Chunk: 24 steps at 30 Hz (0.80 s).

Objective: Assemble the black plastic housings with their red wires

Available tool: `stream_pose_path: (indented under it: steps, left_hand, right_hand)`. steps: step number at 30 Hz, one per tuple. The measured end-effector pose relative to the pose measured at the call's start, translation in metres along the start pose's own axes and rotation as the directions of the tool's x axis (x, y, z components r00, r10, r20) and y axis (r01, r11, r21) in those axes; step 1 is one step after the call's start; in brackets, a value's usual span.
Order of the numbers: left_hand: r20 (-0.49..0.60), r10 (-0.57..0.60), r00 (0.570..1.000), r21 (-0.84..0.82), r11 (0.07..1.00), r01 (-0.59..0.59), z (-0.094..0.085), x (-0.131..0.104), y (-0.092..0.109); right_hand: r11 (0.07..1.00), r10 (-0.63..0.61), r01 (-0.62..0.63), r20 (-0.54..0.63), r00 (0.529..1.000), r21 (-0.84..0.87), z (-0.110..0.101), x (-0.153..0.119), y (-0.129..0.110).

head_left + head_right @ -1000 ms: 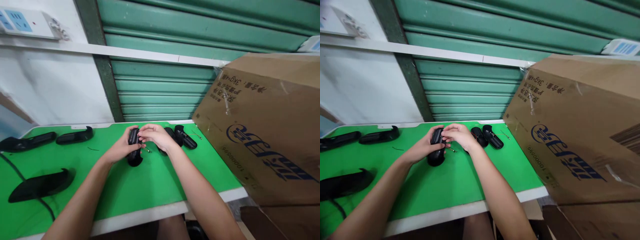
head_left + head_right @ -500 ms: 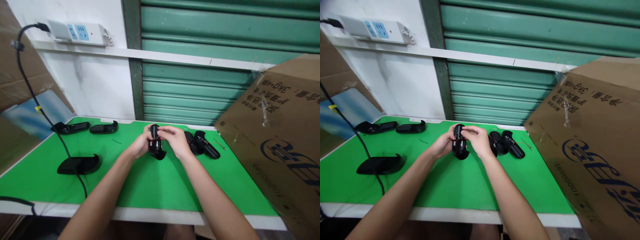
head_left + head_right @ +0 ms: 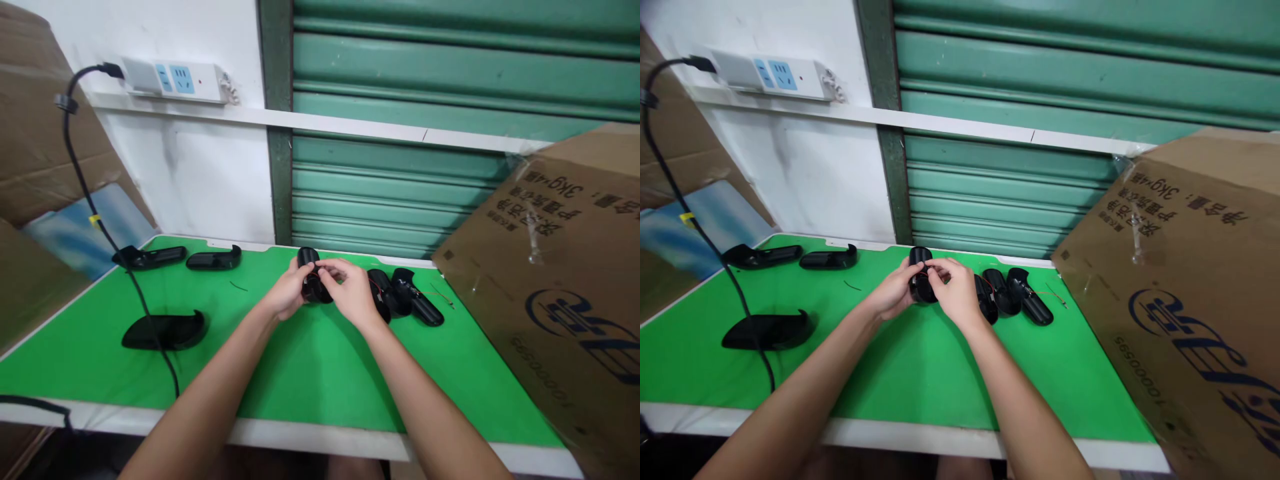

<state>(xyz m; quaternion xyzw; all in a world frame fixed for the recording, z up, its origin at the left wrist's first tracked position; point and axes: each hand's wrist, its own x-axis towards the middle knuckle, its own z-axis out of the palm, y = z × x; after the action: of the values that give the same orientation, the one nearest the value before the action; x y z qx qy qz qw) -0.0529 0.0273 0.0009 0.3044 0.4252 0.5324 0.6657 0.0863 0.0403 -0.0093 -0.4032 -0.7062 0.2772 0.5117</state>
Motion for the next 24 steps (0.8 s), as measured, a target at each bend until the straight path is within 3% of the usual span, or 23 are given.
stream_pose_path:
  steps: [4, 9, 16, 24]
  left_hand:
    - [-0.076, 0.034, 0.997, 0.053, 0.998, -0.03, 0.0, 0.001, 0.002]
    - [-0.011, 0.057, 0.998, 0.157, 0.986, -0.054, -0.002, 0.0, 0.005]
    - [0.078, 0.127, 0.989, 0.247, 0.958, -0.142, -0.009, 0.001, 0.002]
    - [0.154, 0.129, 0.98, 0.217, 0.963, -0.161, -0.014, 0.0, 0.008]
  right_hand:
    - [1.0, 0.03, -0.029, 0.055, 0.998, -0.012, 0.001, -0.002, 0.003]
    - [0.999, 0.039, -0.04, 0.038, 0.999, 0.015, 0.001, -0.001, 0.007]
    - [0.995, -0.074, 0.074, 0.005, 0.997, -0.073, -0.001, 0.0, -0.001]
    - [0.968, -0.168, 0.186, 0.111, 0.979, -0.17, -0.011, 0.001, -0.006]
